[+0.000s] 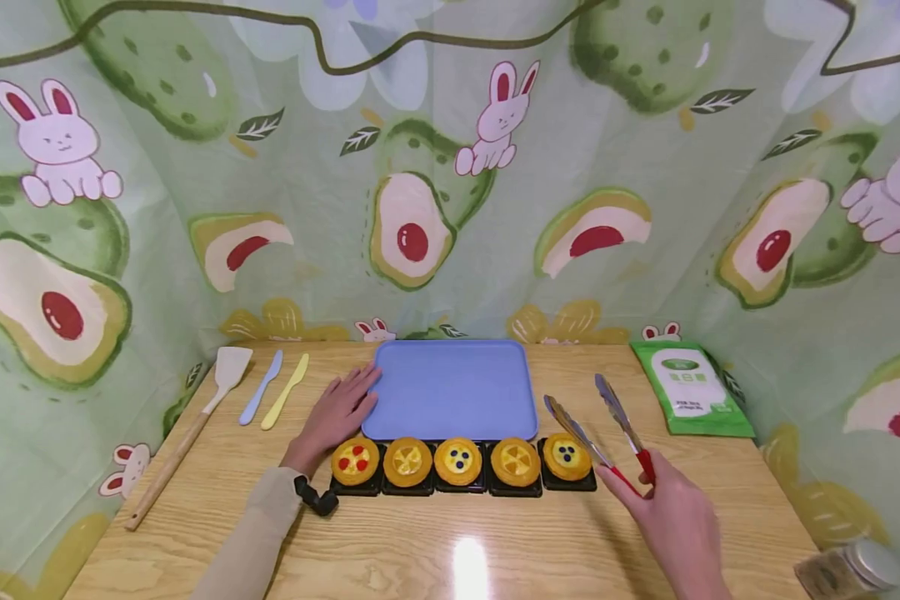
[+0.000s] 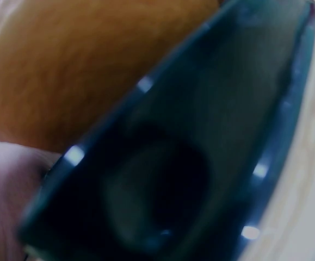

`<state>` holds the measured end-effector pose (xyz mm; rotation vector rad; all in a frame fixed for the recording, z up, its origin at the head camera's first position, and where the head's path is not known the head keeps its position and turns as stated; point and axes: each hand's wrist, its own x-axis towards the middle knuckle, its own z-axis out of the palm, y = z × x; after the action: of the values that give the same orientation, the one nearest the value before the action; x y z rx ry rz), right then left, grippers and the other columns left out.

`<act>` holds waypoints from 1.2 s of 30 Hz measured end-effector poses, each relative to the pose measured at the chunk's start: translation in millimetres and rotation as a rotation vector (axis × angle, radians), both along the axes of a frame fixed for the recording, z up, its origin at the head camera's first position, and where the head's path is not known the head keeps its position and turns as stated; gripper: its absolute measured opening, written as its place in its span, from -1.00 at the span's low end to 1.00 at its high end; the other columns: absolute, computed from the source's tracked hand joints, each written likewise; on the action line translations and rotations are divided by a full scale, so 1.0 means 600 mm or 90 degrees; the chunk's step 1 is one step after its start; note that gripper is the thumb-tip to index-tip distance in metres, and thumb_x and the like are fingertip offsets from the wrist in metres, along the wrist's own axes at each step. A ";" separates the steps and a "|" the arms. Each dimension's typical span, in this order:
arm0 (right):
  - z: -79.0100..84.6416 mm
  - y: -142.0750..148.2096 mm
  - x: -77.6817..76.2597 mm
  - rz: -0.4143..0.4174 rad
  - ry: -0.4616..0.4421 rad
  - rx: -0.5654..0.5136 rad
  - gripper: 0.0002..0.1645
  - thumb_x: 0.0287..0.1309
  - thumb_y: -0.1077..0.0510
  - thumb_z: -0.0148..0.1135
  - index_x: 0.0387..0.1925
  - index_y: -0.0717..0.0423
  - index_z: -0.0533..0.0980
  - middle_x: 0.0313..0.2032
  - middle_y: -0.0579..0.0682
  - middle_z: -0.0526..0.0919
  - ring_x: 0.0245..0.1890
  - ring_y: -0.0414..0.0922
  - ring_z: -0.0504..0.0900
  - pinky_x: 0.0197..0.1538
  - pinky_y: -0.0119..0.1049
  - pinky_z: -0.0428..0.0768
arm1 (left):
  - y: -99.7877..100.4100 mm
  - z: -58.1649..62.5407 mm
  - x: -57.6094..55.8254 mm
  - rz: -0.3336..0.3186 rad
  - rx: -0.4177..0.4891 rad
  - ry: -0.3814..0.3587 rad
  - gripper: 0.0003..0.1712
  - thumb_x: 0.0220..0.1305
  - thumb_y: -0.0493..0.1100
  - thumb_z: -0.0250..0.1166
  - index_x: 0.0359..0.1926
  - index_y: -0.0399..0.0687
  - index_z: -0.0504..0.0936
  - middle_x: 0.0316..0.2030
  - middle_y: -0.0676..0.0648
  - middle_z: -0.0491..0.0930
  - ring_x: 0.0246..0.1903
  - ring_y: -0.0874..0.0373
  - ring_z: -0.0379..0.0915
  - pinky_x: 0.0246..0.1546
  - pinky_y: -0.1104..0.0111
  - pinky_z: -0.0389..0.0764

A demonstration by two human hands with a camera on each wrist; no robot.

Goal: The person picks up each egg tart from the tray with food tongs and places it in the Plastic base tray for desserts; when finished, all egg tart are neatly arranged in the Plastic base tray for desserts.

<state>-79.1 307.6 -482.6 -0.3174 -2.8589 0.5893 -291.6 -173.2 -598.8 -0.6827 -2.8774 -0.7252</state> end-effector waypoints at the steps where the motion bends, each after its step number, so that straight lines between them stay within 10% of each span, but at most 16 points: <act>1: -0.001 -0.001 -0.005 -0.001 -0.008 -0.006 -0.23 0.20 -0.43 0.39 -0.19 0.24 0.55 -0.56 -0.03 0.51 -0.59 -0.09 0.40 -0.54 -0.25 0.29 | 0.000 -0.001 0.002 -0.001 -0.001 0.002 -0.32 0.66 0.20 -0.08 0.65 0.16 0.18 0.63 0.02 0.10 0.62 -0.10 -0.04 0.57 -0.16 -0.08; 13: -0.046 0.011 -0.071 -0.009 0.000 -0.064 -0.23 0.35 -0.45 0.21 -0.39 0.21 0.36 -0.59 0.00 0.25 -0.62 -0.07 0.29 -0.57 -0.24 0.23 | -0.003 -0.003 0.015 0.005 0.005 -0.003 -0.32 0.66 0.21 -0.08 0.65 0.15 0.19 0.63 0.01 0.10 0.61 -0.12 -0.02 0.57 -0.18 -0.06; 22: -0.103 0.045 -0.125 -0.064 -0.043 -0.047 -0.09 0.29 -0.53 0.19 -0.37 0.32 0.36 -0.49 0.20 0.42 -0.54 0.07 0.48 -0.61 -0.12 0.38 | -0.004 -0.007 0.015 0.008 -0.010 -0.010 -0.32 0.66 0.20 -0.07 0.66 0.18 0.16 0.63 0.05 0.07 0.62 -0.09 -0.05 0.57 -0.16 -0.08; 36: -0.144 0.040 -0.151 -0.050 0.074 0.004 -0.16 0.27 -0.29 0.40 -0.43 0.45 0.34 -0.40 0.44 0.40 -0.35 0.38 0.48 -0.37 0.21 0.48 | 0.003 -0.010 0.015 0.004 0.000 0.002 -0.32 0.67 0.20 -0.09 0.65 0.16 0.18 0.63 0.02 0.09 0.62 -0.10 -0.03 0.56 -0.18 -0.06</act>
<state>-169.8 331.6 -568.8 -0.3802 -2.7220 0.5653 -282.9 -171.3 -605.1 -0.6742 -2.8759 -0.7222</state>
